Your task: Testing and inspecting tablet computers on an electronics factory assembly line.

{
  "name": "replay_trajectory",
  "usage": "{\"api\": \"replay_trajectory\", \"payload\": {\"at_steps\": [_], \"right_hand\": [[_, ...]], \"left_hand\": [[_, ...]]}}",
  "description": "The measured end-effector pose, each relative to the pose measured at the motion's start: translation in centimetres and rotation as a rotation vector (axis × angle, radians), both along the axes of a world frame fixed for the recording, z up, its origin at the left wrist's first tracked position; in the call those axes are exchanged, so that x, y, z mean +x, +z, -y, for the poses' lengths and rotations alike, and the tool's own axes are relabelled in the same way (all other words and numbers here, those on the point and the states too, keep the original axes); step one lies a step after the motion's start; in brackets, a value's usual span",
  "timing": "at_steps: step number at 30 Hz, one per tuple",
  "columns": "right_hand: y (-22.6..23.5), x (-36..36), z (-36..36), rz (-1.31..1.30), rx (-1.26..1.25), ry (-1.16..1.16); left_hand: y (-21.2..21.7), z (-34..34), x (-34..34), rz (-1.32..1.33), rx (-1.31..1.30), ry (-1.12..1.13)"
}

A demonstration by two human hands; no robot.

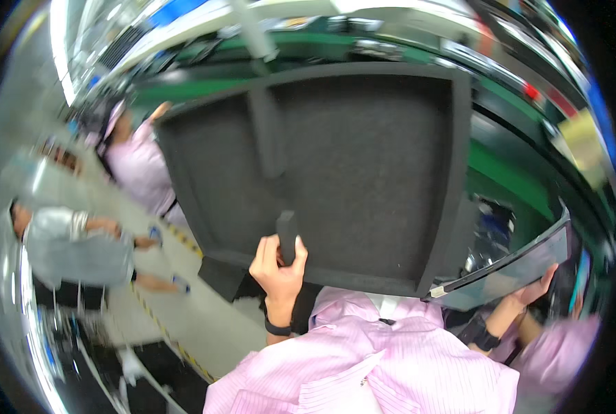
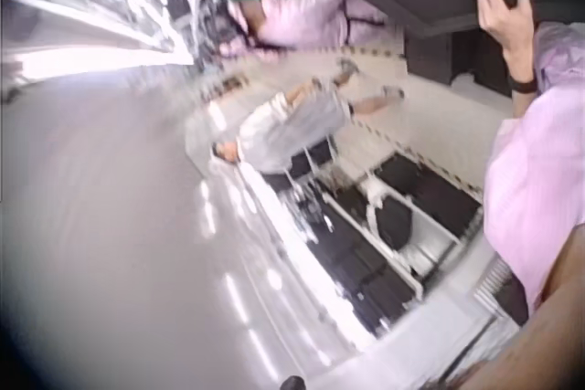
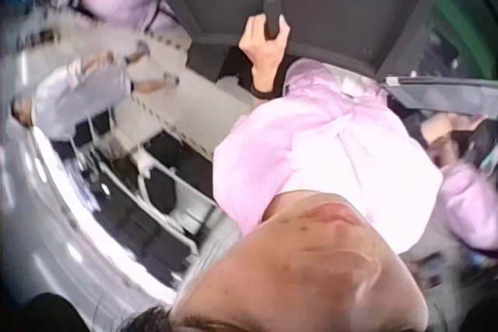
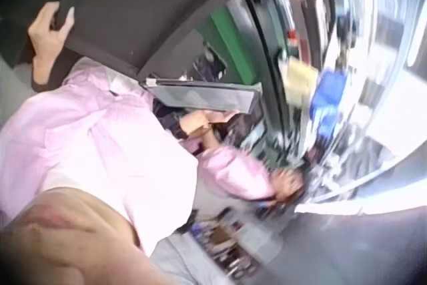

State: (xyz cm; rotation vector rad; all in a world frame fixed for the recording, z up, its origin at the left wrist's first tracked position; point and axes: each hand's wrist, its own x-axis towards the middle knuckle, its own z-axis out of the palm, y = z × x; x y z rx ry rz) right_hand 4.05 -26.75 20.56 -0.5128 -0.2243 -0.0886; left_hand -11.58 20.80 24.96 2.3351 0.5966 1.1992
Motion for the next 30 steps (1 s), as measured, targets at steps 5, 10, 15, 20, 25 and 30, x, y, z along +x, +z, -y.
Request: {"api": "replay_trajectory", "payload": {"at_steps": [5, 10, 15, 20, 25, 30], "right_hand": [[2.0, -10.3, 9.6, -0.016, -0.173, -0.362], [4.3, -12.2, 7.2, -0.440, -0.409, -0.753], [2.1, -6.0, 0.3, -0.563, -0.393, -0.356], [-2.1, 3.3, -2.3, -0.603, -0.545, -0.095], [-9.2, 14.1, -6.1, -0.664, -0.434, 0.231], [-12.1, 18.2, -9.0, -0.658, -0.366, 0.309]], "left_hand": [[1.3, 7.0, 11.4, 0.032, -0.057, -0.476], [-4.8, 17.8, 18.0, -0.187, -0.127, -0.717], [-11.4, 22.7, 19.5, -0.675, -0.294, -0.984], [-14.6, 16.3, 20.4, -0.211, 0.035, -0.612], [-16.2, 11.0, 23.1, -0.725, -0.251, -0.620], [-14.3, 10.7, 22.9, -0.556, -0.386, -0.620]]}}
